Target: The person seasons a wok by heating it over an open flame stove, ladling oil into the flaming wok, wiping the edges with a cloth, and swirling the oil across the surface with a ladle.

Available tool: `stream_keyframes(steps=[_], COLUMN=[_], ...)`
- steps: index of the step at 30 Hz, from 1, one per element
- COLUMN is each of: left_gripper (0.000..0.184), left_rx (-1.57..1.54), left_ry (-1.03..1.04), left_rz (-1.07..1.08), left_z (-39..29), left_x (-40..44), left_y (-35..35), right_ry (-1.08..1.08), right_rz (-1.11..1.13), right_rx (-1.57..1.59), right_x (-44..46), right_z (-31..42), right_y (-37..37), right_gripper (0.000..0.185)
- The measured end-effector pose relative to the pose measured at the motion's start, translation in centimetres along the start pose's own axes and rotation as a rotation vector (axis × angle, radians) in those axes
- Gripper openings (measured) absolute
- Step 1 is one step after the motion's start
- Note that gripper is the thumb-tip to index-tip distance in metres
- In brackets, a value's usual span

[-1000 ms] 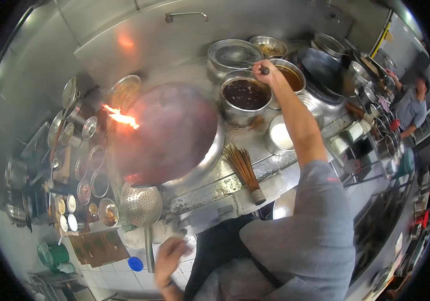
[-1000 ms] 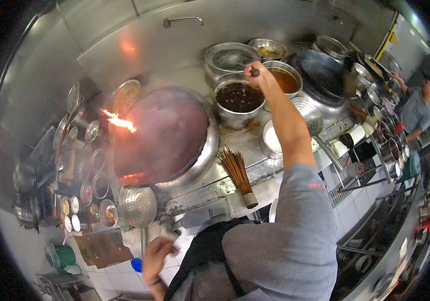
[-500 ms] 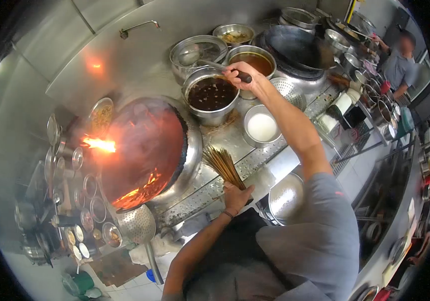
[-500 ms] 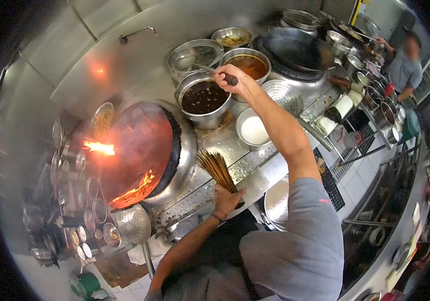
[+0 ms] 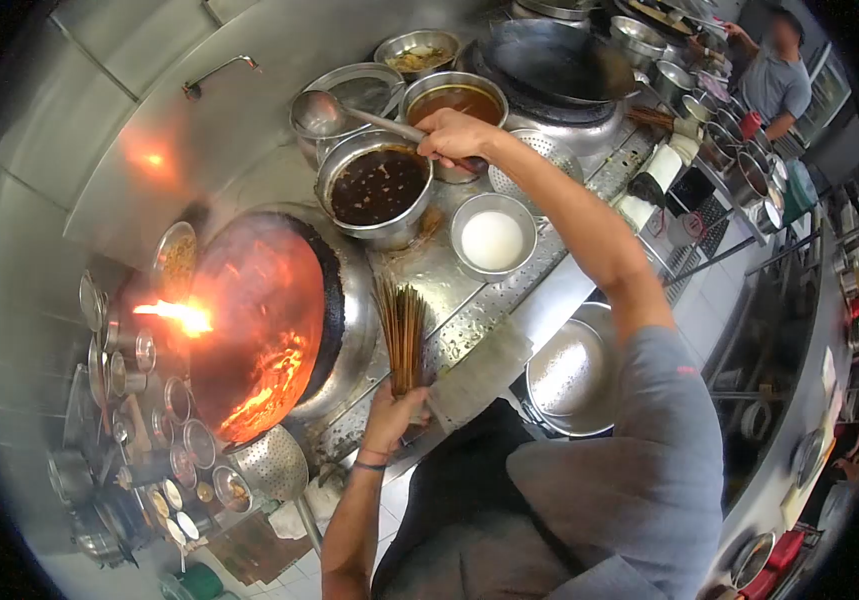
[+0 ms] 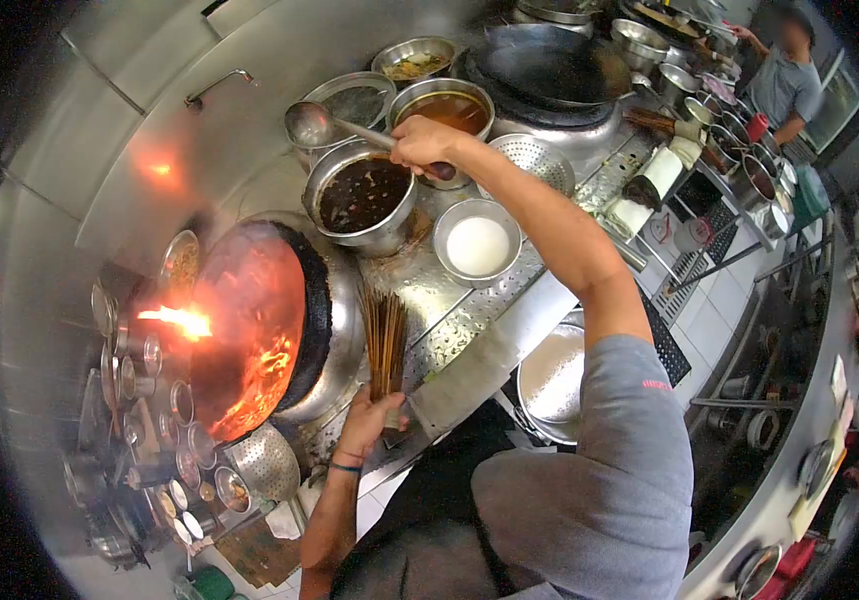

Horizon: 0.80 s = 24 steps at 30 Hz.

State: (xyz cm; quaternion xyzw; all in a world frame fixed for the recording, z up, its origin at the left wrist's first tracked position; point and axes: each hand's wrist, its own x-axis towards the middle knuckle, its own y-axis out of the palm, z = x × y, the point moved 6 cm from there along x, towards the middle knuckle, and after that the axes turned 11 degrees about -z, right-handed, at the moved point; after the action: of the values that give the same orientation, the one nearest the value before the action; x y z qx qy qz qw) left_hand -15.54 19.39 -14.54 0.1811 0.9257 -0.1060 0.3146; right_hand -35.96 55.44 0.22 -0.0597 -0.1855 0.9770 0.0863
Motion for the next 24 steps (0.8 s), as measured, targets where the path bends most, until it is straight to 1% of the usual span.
stream_keyframes(steps=[3,4,7,8,10,13,16,19,20,23,24], left_gripper=[0.045,0.047,0.056,0.058,0.061,0.056,0.053,0.051,0.049,0.051,0.052], left_rx=[0.806,0.81,0.995,0.978,0.945,0.899,0.935,0.978,0.978,1.005,1.043], left_ry=[0.537,0.541,0.568,0.588,0.631,0.59,0.7,0.63,0.665,0.795,0.826], left_rz=[-0.224,-0.175,-0.037,0.016,0.118,0.112,0.052,0.021,0.0,0.02,0.053], left_z=[-3.4,-5.8,-6.6,-6.9,-7.8,-9.3,-9.9,-11.4,-11.0,-11.4,-11.5], left_x=[-0.9,-2.7,-3.2,-2.9,-1.7,0.2,2.9,3.6,4.8,5.7,5.6], left_y=[-1.8,-1.2,0.4,1.3,4.4,8.0,9.1,9.3,9.2,9.7,10.4], right_ry=[-0.201,-0.294,-0.251,-0.207,-0.186,-0.136,-0.118,-0.156,-0.174,-0.122,-0.14], right_rz=[-0.123,-0.15,-0.14,-0.132,-0.141,-0.154,-0.17,-0.194,-0.204,-0.176,-0.171], right_rx=[-0.311,-0.399,-0.345,-0.315,-0.303,-0.285,-0.261,-0.258,-0.261,-0.232,-0.251], right_x=[-1.4,-0.2,-1.6,-1.8,-1.8,-1.2,-1.0,-1.5,-1.8,-2.0,-1.4], right_z=[1.4,0.0,0.8,0.8,0.5,-0.5,-0.8,-0.1,0.3,0.2,-0.2], right_y=[-0.6,-0.6,-1.4,-1.6,-1.4,-1.5,-1.7,-2.0,-2.1,-2.2,-2.1], right_gripper=[0.02,0.026,0.025,0.025,0.025,0.026,0.027,0.026,0.026,0.027,0.028])
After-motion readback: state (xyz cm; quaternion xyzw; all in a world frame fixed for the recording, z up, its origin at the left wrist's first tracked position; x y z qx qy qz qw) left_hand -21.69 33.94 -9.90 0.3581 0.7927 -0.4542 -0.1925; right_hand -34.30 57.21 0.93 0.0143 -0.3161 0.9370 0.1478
